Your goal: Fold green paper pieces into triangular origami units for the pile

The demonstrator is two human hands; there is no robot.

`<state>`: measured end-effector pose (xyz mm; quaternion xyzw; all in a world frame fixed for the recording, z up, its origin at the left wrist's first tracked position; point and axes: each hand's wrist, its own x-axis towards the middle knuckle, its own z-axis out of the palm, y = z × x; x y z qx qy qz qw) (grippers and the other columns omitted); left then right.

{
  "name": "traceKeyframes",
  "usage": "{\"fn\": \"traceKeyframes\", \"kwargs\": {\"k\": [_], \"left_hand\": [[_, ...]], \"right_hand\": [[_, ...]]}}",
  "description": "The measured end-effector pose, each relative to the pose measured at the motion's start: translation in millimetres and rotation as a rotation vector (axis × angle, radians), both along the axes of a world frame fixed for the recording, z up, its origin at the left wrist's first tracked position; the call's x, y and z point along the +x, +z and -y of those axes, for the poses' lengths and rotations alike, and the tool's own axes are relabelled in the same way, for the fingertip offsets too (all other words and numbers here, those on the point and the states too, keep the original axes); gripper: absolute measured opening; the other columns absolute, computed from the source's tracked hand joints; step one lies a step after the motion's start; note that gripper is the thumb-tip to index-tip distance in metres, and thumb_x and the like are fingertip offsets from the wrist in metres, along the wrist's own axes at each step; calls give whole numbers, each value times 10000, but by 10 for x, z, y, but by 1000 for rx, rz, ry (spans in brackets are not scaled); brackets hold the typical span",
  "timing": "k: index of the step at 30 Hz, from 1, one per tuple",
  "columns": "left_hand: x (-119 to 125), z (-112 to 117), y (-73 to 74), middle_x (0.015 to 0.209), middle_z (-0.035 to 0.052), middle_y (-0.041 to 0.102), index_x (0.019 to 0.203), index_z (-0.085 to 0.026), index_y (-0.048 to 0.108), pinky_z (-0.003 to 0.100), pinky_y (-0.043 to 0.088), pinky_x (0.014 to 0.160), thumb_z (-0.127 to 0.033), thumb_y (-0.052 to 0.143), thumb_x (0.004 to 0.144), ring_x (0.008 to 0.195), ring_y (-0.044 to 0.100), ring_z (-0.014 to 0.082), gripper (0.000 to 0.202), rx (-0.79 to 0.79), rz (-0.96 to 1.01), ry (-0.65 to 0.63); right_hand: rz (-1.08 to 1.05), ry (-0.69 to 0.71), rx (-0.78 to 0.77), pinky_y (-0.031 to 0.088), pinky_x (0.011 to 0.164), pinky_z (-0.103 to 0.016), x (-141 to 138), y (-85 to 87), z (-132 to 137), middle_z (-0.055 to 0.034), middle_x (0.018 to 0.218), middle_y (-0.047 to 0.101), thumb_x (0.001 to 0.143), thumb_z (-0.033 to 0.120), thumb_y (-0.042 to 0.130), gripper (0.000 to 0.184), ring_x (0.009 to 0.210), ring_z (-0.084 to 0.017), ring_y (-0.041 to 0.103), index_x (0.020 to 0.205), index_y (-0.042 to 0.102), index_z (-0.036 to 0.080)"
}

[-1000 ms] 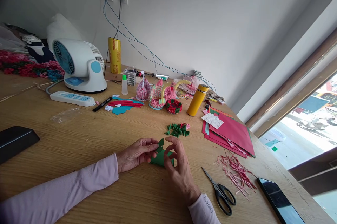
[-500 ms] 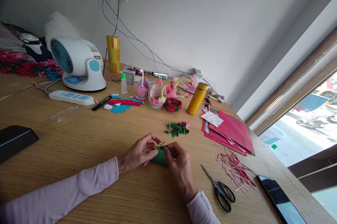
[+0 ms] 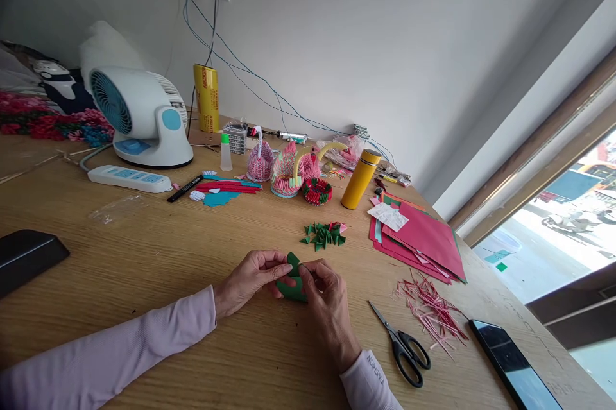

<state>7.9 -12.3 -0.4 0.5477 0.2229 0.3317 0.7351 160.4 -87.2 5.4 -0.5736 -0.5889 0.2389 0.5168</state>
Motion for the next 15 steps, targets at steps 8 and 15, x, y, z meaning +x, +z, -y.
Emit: {"fn": "traceKeyframes", "kwargs": {"k": [8,15], "left_hand": [[0,28,7,791,77,682,860,-114,609,248,526,531,-337,733,677,742,677,215,313,32,-59,-24],[12,60,15,789,67,690,857,-124,625,247,517,558,-360,731,676,705,682,199,316,56,-46,14]], "right_hand": [[-109,16,-31,384,501,-218,-26,-33,-27,-29,673,602,832,407,574,261,568,-124,511,805,620,151],[-151,25,-42,384,487,-210,-50,-3,-9,5,606,538,837,440,553,297,524,-106,472,744,554,158]]}}
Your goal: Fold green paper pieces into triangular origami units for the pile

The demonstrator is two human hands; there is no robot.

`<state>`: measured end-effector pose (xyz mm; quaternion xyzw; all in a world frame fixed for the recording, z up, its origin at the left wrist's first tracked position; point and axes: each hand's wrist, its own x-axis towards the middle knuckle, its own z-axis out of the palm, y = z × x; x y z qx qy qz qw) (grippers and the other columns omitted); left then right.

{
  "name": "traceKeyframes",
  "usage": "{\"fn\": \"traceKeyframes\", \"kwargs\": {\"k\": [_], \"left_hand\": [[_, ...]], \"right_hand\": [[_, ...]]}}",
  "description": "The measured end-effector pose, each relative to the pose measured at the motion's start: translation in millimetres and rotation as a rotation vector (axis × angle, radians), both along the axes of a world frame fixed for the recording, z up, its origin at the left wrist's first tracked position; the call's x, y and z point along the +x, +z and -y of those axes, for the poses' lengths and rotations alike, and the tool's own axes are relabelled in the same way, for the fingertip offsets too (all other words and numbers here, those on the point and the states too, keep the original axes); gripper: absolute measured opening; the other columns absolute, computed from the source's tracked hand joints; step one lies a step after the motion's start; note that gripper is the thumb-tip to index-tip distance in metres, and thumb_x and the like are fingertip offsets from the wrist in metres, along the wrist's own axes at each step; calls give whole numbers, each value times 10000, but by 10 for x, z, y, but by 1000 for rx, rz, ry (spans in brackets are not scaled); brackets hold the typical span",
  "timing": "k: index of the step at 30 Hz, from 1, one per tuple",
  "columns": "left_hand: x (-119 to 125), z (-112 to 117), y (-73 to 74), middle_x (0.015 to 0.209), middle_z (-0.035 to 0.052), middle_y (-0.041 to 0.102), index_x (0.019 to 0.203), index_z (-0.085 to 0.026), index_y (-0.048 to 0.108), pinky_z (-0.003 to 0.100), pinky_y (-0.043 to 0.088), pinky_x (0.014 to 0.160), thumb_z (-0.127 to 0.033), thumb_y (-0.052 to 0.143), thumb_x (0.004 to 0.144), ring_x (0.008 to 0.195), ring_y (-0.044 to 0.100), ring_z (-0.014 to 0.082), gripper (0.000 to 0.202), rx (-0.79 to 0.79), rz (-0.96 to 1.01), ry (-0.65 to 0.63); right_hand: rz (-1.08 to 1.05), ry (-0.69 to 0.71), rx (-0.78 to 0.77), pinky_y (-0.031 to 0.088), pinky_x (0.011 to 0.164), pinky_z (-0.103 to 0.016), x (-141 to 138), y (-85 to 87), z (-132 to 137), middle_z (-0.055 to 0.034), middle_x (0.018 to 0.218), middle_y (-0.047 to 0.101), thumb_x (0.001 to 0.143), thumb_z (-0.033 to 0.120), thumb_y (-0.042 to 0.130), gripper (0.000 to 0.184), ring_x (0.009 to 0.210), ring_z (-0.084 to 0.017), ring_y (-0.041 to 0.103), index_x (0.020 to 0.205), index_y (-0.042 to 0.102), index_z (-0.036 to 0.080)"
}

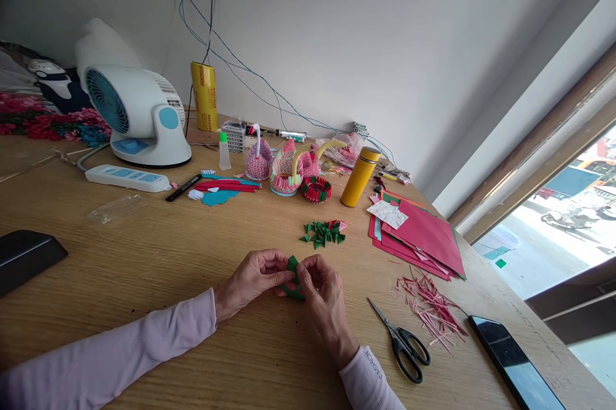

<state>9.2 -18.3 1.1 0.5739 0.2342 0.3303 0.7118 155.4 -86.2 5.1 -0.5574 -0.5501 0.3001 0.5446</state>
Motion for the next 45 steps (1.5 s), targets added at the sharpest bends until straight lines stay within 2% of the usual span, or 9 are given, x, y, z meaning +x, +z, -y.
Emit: {"fn": "traceKeyframes", "kwargs": {"k": [4,10,15,19,24,29,32,38,45], "left_hand": [[2,7,2,780,62,683,844,-119,626,237,510,545,-364,717,691,694,683,198,303,10,-13,27],[-9,15,46,773,54,649,786,-130,586,222,492,447,-410,667,721,713,691,237,299,64,-35,11],[-21,34,94,716,24,609,750,-146,557,186,456,397,-429,602,768,693,693,228,287,125,-53,8],[-26,36,76,652,6,571,747,-154,562,192,460,396,-447,543,805,688,689,227,299,141,-56,11],[-13,15,47,748,35,614,785,-151,561,196,471,381,-459,500,830,695,687,222,318,119,-67,9],[-1,5,26,749,30,603,809,-145,561,190,479,373,-444,516,829,725,691,236,303,96,-43,21],[-1,11,22,781,36,604,831,-131,575,188,489,384,-421,562,808,727,690,231,291,91,-20,5],[2,15,30,800,37,611,827,-115,586,193,510,429,-392,609,783,715,688,212,281,-14,2,10],[13,-9,7,793,30,610,834,-115,585,211,530,464,-361,652,755,772,685,229,267,-77,41,37]], "right_hand": [[-8,21,-7,403,502,-215,5,14,5,0,627,542,841,439,547,292,541,-110,484,752,548,161],[-30,45,-2,409,495,-217,8,2,1,4,632,534,833,445,555,293,535,-110,483,742,545,166],[32,27,-8,409,491,-220,12,-32,-10,-2,632,548,838,440,548,284,521,-111,481,751,556,169],[15,37,-21,413,497,-218,10,-24,-6,4,638,535,837,436,550,276,533,-113,476,752,550,173],[-71,65,-36,428,522,-209,4,18,12,5,672,509,873,448,483,296,601,-122,487,773,545,177],[9,34,-15,414,504,-205,34,-56,-22,-24,767,599,792,413,621,256,607,-122,518,860,586,168],[1,7,-4,412,491,-203,55,-102,-52,-32,789,629,787,389,633,238,600,-119,535,868,603,167],[-90,41,-35,445,505,-213,50,-57,-57,-74,872,662,756,365,676,298,637,-136,574,960,617,156],[-113,39,-11,461,509,-213,56,-29,-19,-58,841,668,809,388,610,272,654,-143,580,977,652,177]]}}
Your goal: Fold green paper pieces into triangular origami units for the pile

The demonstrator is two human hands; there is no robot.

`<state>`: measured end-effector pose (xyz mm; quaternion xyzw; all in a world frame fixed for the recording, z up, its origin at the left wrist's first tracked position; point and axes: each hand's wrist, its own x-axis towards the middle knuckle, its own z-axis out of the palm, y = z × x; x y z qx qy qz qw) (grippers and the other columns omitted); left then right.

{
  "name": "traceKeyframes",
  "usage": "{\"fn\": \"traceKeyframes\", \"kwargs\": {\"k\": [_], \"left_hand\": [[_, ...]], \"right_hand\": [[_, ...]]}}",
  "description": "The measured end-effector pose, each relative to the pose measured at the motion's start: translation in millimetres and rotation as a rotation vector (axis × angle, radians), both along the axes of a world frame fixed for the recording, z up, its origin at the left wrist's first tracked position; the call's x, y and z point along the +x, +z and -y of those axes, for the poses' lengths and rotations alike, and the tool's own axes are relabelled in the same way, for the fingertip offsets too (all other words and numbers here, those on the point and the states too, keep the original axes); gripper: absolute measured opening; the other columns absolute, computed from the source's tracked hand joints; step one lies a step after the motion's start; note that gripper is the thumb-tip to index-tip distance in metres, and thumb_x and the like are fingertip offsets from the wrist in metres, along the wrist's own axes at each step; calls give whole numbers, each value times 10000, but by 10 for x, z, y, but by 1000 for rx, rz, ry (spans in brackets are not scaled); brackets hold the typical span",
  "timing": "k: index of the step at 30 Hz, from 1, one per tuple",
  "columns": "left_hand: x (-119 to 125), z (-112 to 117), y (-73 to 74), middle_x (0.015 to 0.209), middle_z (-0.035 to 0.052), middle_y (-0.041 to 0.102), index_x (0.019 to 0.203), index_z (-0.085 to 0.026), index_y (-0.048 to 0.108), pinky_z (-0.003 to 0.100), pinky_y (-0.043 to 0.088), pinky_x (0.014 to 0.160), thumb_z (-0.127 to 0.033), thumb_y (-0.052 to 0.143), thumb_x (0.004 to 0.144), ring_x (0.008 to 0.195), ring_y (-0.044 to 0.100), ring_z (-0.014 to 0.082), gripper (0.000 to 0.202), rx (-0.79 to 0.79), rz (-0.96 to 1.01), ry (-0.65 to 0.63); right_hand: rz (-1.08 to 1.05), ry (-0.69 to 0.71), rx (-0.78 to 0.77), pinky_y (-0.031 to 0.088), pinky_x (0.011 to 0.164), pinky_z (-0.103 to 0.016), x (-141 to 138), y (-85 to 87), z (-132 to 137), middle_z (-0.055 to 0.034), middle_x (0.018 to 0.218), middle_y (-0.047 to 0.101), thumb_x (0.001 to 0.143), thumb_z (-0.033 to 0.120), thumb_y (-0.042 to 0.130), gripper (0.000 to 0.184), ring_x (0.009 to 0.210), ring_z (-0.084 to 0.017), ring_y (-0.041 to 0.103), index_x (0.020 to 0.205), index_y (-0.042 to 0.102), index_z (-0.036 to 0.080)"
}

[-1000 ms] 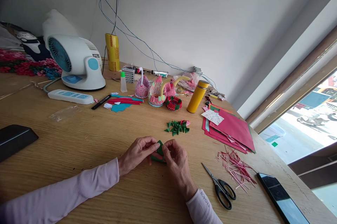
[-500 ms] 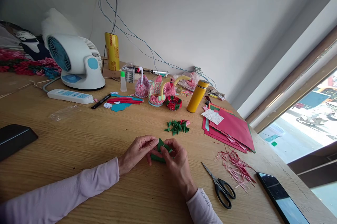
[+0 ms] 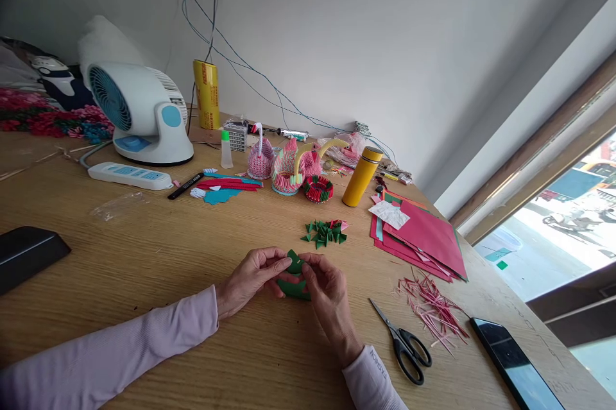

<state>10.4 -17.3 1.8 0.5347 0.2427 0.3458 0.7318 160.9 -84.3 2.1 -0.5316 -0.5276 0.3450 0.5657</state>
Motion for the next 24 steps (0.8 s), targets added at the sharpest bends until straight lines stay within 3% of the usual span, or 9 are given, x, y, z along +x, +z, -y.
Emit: {"fn": "traceKeyframes", "kwargs": {"k": [7,13,18,24], "left_hand": [[-7,-20,-46,832,63,646,832,-96,624,227,536,500,-351,683,728,787,680,232,283,8,-15,-39],[-25,0,-13,855,78,668,859,-94,642,231,544,526,-388,625,771,813,678,234,307,90,-44,-100],[-18,18,20,768,43,637,804,-104,610,229,540,479,-413,565,802,746,683,222,312,154,-75,-117],[-21,36,35,758,56,629,799,-107,574,193,490,403,-419,521,825,725,692,237,318,188,-115,-149]], "right_hand": [[-2,-47,12,421,495,-208,32,-71,-24,-48,820,681,789,370,640,295,597,-123,561,1023,666,193],[93,-16,-3,459,570,-236,24,-87,-34,-71,880,670,812,376,610,293,744,-177,605,1028,650,183],[138,-10,7,453,560,-238,12,-95,-37,-66,814,639,818,363,592,231,713,-169,571,903,659,159],[109,29,16,417,542,-216,-11,-17,-5,-44,822,580,814,322,590,193,717,-153,532,939,645,186]]}}
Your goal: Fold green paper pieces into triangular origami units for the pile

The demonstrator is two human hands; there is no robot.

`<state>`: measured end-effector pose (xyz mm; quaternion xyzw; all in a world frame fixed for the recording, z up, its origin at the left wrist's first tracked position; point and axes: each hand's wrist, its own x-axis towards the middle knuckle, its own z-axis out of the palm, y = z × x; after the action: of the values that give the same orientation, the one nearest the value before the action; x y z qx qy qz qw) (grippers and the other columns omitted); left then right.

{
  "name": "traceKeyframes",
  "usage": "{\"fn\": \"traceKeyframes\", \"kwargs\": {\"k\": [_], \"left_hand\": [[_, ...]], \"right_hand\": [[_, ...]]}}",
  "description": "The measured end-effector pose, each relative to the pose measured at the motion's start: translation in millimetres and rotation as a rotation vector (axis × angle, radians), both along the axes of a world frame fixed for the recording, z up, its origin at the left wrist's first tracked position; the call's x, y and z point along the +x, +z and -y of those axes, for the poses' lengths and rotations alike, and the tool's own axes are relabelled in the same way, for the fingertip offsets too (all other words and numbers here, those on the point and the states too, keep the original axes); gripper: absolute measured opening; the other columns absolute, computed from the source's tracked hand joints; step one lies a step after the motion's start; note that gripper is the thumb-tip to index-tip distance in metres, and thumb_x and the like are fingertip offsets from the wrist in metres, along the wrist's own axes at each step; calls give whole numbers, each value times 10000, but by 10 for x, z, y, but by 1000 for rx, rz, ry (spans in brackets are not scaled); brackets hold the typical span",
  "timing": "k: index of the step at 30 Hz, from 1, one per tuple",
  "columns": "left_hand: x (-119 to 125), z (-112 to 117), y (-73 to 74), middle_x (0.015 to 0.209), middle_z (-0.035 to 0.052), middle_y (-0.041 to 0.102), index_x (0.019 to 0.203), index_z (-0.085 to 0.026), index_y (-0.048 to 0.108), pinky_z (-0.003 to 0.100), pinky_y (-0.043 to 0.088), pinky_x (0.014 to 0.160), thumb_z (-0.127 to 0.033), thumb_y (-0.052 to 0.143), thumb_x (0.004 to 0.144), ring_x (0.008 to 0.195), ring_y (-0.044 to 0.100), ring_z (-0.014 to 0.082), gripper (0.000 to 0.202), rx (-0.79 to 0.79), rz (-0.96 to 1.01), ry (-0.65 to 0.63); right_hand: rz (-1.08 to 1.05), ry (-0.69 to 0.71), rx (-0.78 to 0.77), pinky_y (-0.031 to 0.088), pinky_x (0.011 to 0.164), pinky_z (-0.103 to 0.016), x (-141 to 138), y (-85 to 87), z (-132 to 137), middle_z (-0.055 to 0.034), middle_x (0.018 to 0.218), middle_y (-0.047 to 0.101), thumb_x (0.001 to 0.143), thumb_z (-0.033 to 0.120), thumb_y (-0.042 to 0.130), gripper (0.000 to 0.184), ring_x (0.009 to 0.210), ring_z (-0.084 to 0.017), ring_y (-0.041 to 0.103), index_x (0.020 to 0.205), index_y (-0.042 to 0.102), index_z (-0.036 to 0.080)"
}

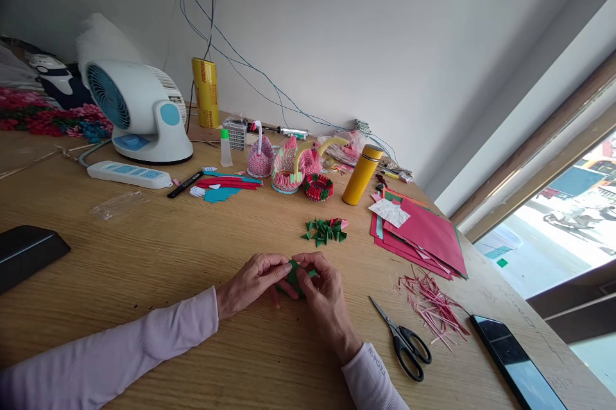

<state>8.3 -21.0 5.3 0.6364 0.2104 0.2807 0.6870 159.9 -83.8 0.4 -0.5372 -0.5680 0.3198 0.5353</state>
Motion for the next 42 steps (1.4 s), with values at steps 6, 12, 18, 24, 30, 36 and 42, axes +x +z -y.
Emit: {"fn": "traceKeyframes", "kwargs": {"k": [6,12,18,24,30,36,42], "left_hand": [[-7,29,-33,799,79,636,886,-102,579,179,482,412,-428,490,843,722,693,227,340,39,-39,-29],[-2,47,-69,778,64,610,870,-107,574,152,450,377,-427,463,854,681,692,208,340,128,-73,-17],[-1,70,-83,706,38,601,825,-133,586,133,414,338,-414,447,859,623,681,178,315,252,-118,42],[-27,95,-49,642,44,662,860,-153,628,162,422,352,-401,427,869,533,644,158,319,373,-185,78],[-32,105,-16,628,52,681,832,-155,626,164,422,341,-383,418,873,502,632,155,311,416,-212,118],[-12,92,-50,623,45,669,839,-148,616,150,427,336,-376,435,871,550,664,167,292,391,-174,135],[-12,95,-36,630,31,656,840,-153,611,144,417,332,-385,444,866,576,672,168,287,366,-151,139]], "right_hand": [[-80,76,-6,400,556,-215,-1,50,26,-23,783,554,821,295,576,132,682,-133,512,845,638,181],[-134,108,-46,391,579,-216,-8,91,35,-3,725,554,833,326,576,166,652,-118,496,805,604,164],[-152,84,-87,379,554,-217,0,64,23,-2,688,546,822,376,588,223,616,-116,483,794,583,155],[-151,108,-115,394,537,-224,36,20,9,-14,674,556,831,428,563,278,605,-126,500,803,568,152],[-44,95,-75,377,517,-219,55,47,-14,-12,661,559,812,446,588,306,581,-113,479,772,586,143],[150,29,-8,370,487,-207,104,-18,-35,-2,608,555,827,427,573,301,540,-103,464,748,613,139],[266,7,22,421,535,-233,114,12,-26,-30,654,608,850,381,545,264,572,-126,513,773,630,144]]}}
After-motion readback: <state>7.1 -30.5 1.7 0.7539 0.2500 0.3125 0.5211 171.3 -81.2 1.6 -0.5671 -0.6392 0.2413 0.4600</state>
